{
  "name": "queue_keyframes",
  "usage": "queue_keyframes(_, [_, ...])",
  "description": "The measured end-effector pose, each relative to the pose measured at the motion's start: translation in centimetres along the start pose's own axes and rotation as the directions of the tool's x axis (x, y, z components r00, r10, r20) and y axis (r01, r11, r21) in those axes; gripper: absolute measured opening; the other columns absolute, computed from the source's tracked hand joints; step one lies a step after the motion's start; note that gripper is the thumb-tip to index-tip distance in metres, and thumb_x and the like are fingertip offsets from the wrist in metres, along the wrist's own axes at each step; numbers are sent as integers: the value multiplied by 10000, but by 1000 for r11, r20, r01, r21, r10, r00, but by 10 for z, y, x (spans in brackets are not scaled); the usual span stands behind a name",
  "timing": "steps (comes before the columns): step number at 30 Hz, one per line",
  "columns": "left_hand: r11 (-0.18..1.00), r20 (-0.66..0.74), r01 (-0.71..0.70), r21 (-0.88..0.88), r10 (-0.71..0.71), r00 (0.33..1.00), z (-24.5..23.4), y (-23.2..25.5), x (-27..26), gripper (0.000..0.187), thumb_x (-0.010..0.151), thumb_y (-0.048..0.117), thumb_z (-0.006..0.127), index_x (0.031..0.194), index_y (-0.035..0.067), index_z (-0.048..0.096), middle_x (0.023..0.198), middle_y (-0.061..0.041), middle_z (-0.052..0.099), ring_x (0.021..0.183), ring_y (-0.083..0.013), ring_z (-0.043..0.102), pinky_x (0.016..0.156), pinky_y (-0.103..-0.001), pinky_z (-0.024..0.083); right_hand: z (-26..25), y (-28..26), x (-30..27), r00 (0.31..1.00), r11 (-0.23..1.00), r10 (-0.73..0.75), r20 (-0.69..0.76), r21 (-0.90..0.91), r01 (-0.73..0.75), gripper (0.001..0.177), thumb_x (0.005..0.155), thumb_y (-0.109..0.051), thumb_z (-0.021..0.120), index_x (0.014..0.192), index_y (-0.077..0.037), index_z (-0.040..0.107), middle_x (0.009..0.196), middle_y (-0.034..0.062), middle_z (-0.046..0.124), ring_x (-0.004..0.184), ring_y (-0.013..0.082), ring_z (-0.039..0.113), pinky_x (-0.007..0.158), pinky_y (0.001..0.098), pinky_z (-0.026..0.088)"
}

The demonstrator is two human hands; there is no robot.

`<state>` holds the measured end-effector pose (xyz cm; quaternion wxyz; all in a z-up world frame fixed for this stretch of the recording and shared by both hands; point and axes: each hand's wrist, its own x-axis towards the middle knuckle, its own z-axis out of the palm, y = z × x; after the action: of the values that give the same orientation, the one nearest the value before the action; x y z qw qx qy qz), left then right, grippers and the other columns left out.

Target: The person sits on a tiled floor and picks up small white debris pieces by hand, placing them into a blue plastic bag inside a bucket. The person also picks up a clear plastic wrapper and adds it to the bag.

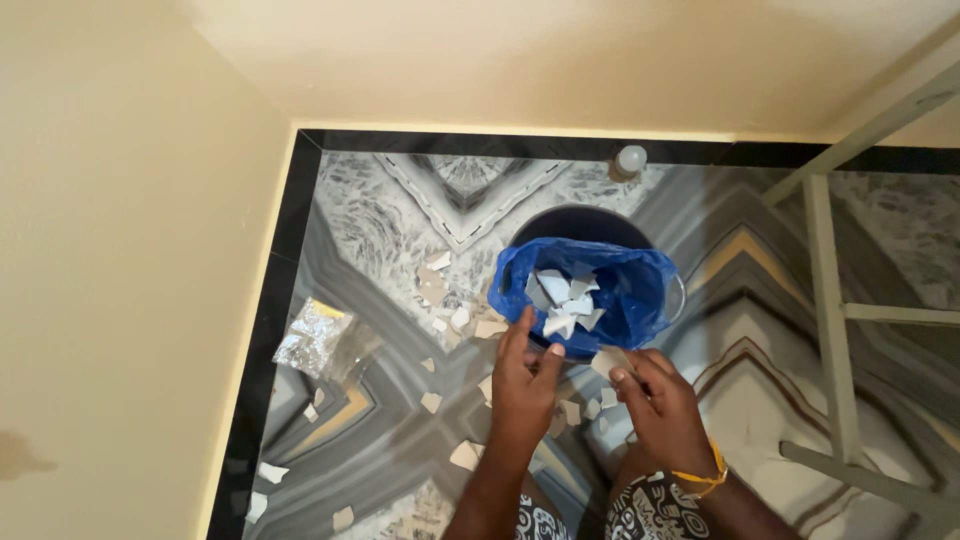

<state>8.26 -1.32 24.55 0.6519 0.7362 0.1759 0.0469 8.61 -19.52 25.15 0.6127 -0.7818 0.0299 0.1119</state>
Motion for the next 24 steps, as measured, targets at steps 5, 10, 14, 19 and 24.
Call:
queue_keyframes(5, [994,8,110,8,-110,994,-3,-5,-8,560,905,136,716,1435,70,548,1359,-117,556,829,-104,617,748,-252,552,-3,-26,18,972,971,225,-74,-67,-230,324,936,-151,682,1237,-33,685,922,117,780,757,139,723,673,294,566])
queue_keyframes(10, [975,-28,216,-48,-217,976,-9,-28,-26,405,900,117,700,1297,44,658,1259,-66,611,760,-85,575,681,-251,522,-8,-32,30,947,894,-315,-66,-355,272,229,969,-118,666,1159,-11,735,964,115,704,781,147,682,699,268,535])
queue_keyframes(14, [959,-35,252,-128,-258,965,-10,-43,-29,348,943,121,698,1281,49,661,1026,-78,612,743,-78,557,658,-247,486,-7,-35,38,985,931,-141,-97,-350,99,303,936,-146,686,1217,-39,721,858,115,733,669,169,701,611,274,537])
queue_keyframes(19, [970,-20,191,-151,-197,980,-7,-31,-25,312,960,109,697,1266,53,676,998,-49,582,750,-74,528,659,-240,468,-4,-31,45,987,941,-77,-141,-338,25,236,965,-169,669,1153,-26,674,825,109,785,757,146,788,619,263,564])
queue_keyframes(24, [987,-38,88,-137,-94,995,-5,-12,-23,272,934,96,678,1204,62,675,1168,6,615,770,-64,558,673,-230,500,-8,-27,47,983,960,-124,-136,-266,84,203,976,-157,662,1119,-13,660,1004,139,776,774,152,777,630,259,571])
